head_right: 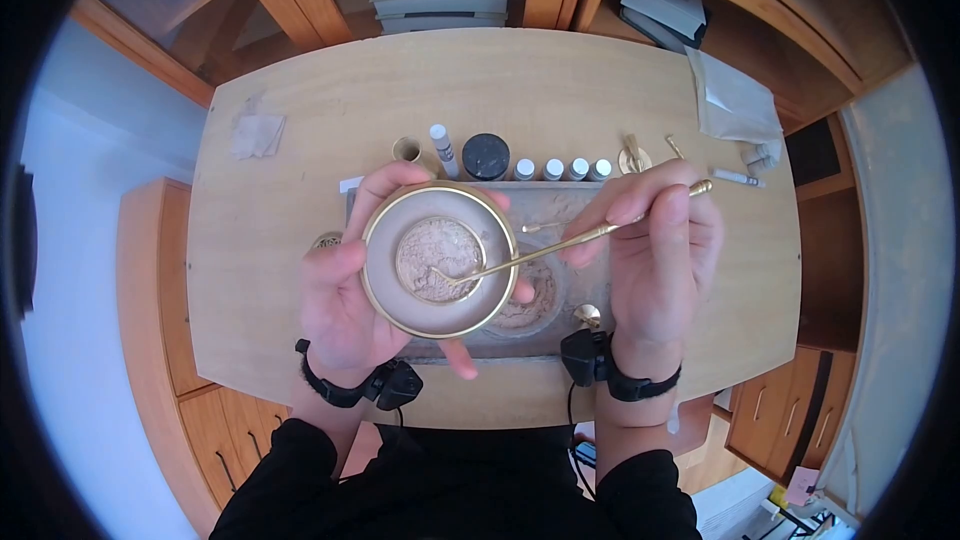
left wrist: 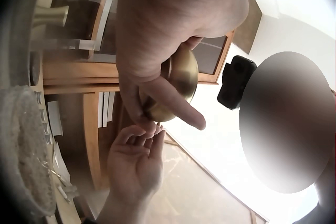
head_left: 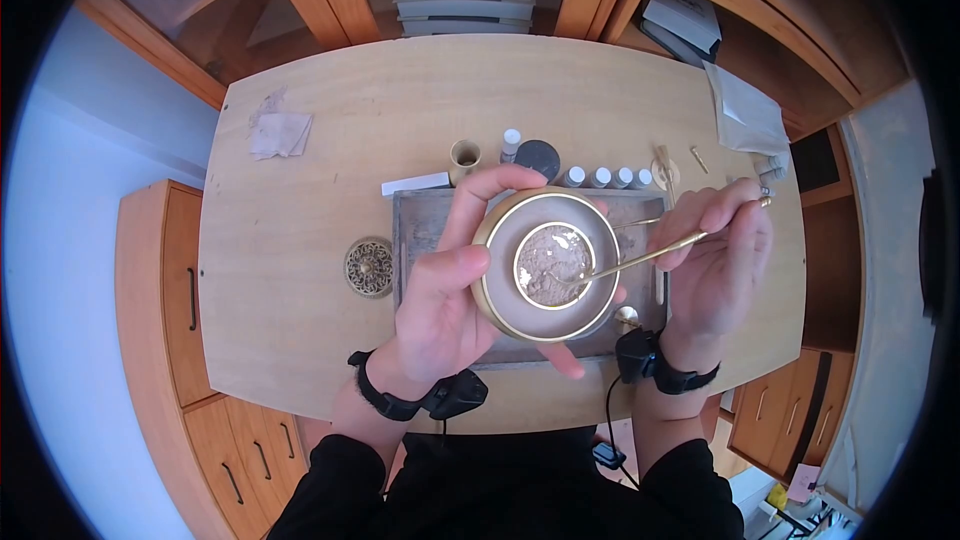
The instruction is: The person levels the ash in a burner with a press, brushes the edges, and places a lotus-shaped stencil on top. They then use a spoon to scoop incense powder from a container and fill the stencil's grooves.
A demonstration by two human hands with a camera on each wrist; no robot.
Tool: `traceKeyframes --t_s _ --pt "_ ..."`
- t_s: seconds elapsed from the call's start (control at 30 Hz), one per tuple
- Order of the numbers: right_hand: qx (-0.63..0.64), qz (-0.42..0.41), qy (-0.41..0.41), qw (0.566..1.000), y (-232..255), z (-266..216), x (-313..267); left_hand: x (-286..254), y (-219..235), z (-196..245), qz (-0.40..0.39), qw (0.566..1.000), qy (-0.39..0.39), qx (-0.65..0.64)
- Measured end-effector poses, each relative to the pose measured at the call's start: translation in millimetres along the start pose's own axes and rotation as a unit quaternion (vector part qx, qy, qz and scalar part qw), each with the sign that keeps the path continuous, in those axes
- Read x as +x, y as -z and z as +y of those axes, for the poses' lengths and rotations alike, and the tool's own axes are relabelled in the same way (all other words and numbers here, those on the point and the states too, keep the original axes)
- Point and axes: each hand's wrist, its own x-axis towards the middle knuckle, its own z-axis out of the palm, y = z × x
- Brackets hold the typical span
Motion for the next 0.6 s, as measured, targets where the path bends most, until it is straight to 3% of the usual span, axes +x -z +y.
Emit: traceKeyframes --t_s 0.1,0.17,0.37,0.6 --pt "0.047 0.003 -0.01 0.999 1.1 2.3 -0.3 -0.5 0.3 1.9 0.011 1.0 0.009 0.0" --pt "0.055 0.004 -0.017 0.998 0.2 2.7 -0.5 -0.7 4.5 3.6 -0.029 0.999 0.028 -0.023" --pt "0.07 0.015 -0.045 0.996 -2.0 3.8 0.4 0.7 6.3 3.8 -0.052 0.998 0.028 -0.024" --pt "0.08 0.022 -0.078 0.993 -3.5 3.7 1.9 -2.0 5.6 6.0 -0.038 0.998 0.043 -0.017"
